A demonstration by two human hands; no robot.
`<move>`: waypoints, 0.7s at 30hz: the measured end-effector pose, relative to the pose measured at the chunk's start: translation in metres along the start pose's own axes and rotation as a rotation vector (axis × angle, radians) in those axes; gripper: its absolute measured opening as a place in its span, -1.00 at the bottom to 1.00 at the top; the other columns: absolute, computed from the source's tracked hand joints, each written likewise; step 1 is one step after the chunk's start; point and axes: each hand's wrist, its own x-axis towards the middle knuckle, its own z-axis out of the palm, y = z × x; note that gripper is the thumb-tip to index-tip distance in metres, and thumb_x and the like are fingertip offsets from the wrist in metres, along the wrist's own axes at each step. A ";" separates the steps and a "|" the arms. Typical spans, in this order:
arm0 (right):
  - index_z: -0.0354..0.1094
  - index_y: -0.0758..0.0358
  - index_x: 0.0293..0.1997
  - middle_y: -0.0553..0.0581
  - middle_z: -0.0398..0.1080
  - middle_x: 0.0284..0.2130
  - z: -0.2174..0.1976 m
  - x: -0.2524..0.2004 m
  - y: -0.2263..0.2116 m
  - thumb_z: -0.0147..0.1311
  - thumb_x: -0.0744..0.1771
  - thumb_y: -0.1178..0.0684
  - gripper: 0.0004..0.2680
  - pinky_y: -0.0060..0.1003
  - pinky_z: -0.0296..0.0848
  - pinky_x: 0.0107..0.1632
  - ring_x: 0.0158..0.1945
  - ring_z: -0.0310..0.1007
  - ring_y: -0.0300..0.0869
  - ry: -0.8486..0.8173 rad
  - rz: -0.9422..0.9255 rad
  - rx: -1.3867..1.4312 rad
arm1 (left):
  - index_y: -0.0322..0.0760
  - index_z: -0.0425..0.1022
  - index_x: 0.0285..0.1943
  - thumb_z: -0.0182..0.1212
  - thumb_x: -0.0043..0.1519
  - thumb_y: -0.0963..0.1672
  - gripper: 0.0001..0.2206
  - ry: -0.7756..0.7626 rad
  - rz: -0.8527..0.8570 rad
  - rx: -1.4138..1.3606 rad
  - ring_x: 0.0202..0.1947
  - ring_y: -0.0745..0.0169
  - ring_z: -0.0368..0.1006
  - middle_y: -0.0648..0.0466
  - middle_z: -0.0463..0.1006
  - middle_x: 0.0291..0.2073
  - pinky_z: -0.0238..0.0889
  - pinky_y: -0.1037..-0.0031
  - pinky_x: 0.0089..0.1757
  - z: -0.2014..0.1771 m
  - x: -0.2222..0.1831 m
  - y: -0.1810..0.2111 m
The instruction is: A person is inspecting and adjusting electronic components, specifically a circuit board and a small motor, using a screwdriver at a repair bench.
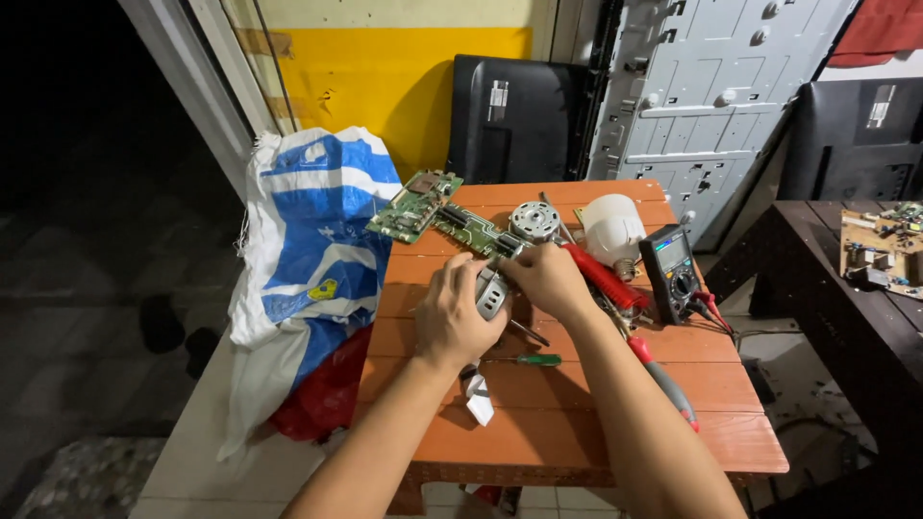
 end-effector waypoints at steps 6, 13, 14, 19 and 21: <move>0.57 0.20 -0.41 0.35 0.55 -0.45 -0.003 -0.002 -0.009 0.18 0.26 -0.19 -0.75 0.07 0.50 -0.08 -0.13 0.57 0.26 -0.052 0.050 0.003 | -0.18 0.43 0.04 0.44 -0.09 -0.03 -0.49 -0.020 0.008 -0.006 -0.10 -0.23 0.56 -0.05 0.47 0.00 0.54 0.02 -0.39 0.003 0.001 -0.001; 0.59 0.15 -0.43 0.23 0.55 -0.54 0.007 0.014 0.011 0.17 0.25 -0.16 -0.78 -0.09 0.54 -0.11 -0.22 0.62 0.09 -0.070 0.099 0.026 | -0.15 0.41 0.05 0.41 -0.06 -0.01 -0.51 0.025 0.054 0.032 -0.10 -0.17 0.55 -0.03 0.46 0.01 0.53 0.05 -0.40 0.008 0.001 0.000; 0.60 0.11 -0.41 0.23 0.55 -0.52 0.011 0.017 0.012 0.17 0.26 -0.18 -0.78 -0.08 0.55 -0.11 -0.20 0.62 0.10 -0.053 0.098 -0.015 | -0.16 0.41 0.04 0.41 -0.07 -0.02 -0.51 0.023 0.055 0.027 -0.10 -0.18 0.55 -0.04 0.46 0.01 0.53 0.05 -0.40 0.008 0.001 0.000; 0.61 0.20 -0.36 0.34 0.54 -0.47 0.005 0.008 0.007 0.15 0.28 -0.17 -0.75 -0.03 0.54 -0.09 -0.17 0.60 0.19 -0.054 0.075 -0.041 | -0.17 0.43 0.01 0.42 -0.10 -0.03 -0.51 0.008 0.027 0.003 -0.13 -0.20 0.56 -0.03 0.47 -0.02 0.54 0.04 -0.43 0.002 0.002 0.004; 0.61 0.22 -0.35 0.32 0.54 -0.50 -0.001 0.002 0.005 0.16 0.26 -0.08 -0.80 -0.06 0.54 -0.09 -0.21 0.61 0.17 -0.066 0.079 0.003 | -0.17 0.42 0.00 0.41 -0.08 -0.04 -0.54 0.016 0.009 -0.020 -0.16 -0.21 0.56 -0.04 0.46 -0.05 0.52 0.02 -0.45 -0.001 0.003 0.007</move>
